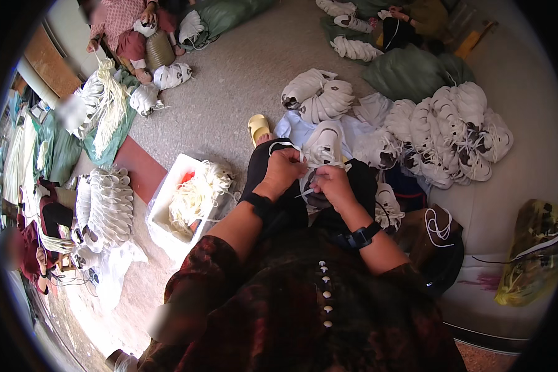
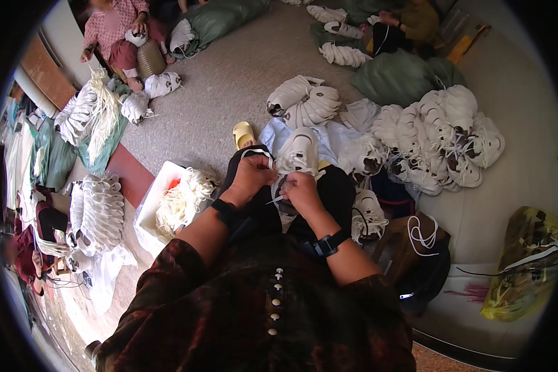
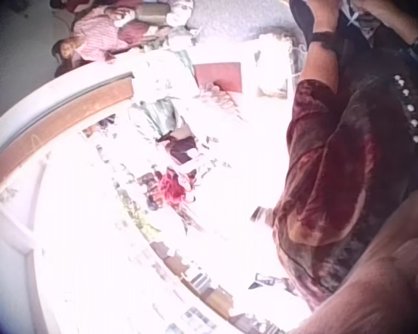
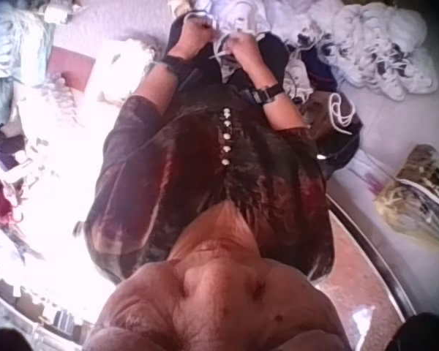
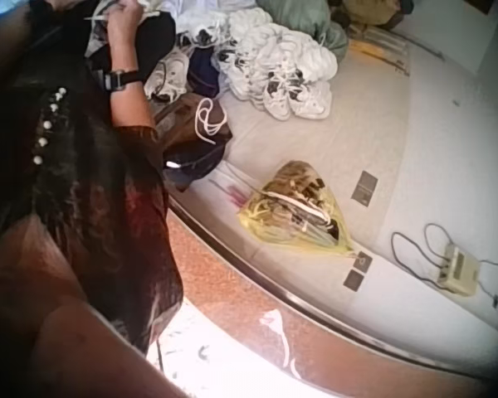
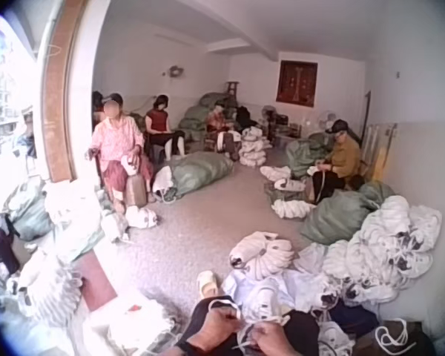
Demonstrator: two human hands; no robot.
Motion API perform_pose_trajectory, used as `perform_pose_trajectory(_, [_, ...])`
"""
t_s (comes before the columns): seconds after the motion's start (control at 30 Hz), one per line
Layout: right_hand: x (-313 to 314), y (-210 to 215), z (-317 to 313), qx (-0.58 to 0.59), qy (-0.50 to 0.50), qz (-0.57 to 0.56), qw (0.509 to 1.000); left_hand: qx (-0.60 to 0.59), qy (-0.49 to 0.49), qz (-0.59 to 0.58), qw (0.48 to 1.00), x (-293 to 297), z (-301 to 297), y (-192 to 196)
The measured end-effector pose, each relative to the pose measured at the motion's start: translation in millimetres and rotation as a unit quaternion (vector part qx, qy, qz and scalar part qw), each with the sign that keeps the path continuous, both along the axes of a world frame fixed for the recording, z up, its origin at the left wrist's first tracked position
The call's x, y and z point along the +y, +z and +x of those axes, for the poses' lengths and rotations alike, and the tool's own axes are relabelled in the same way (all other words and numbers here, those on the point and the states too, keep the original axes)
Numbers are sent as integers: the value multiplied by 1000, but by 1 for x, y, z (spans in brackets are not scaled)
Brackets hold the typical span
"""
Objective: Lacing and assembling components for white sneakers in a manufacturing environment.
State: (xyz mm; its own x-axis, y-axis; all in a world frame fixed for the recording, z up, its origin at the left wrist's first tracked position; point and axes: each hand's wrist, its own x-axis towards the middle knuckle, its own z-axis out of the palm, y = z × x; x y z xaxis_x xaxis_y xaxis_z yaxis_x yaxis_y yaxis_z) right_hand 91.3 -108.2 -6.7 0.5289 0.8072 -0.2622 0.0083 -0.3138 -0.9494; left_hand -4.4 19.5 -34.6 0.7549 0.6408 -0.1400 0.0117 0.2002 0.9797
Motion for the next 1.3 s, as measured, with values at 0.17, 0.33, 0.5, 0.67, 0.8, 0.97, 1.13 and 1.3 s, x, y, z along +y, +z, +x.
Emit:
perform_pose_trajectory(0.17, [-1,-6,2,17,-27,52,998,6,-18,36,999,0,8,-3])
perform_pose_trajectory(0.33, [-2,-9,3,-7,7,56,998,126,45,409,902,-14,8,16])
perform_pose_trajectory(0.5, [-8,-11,5,-204,-2,56,977,148,26,482,863,-24,10,19])
perform_pose_trajectory(0.67, [-3,-25,7,-408,23,88,908,100,-30,585,804,-43,0,16])
perform_pose_trajectory(0.8, [3,-20,2,-504,29,31,863,118,-13,524,843,-41,3,14])
perform_pose_trajectory(0.97, [9,-4,3,-526,138,-4,839,154,8,456,876,-29,4,10])
perform_pose_trajectory(1.13, [-34,-13,11,-503,322,-34,801,120,53,431,893,-25,1,9])
perform_pose_trajectory(1.3, [-45,3,-8,-533,243,-11,810,106,80,394,909,-28,3,3])
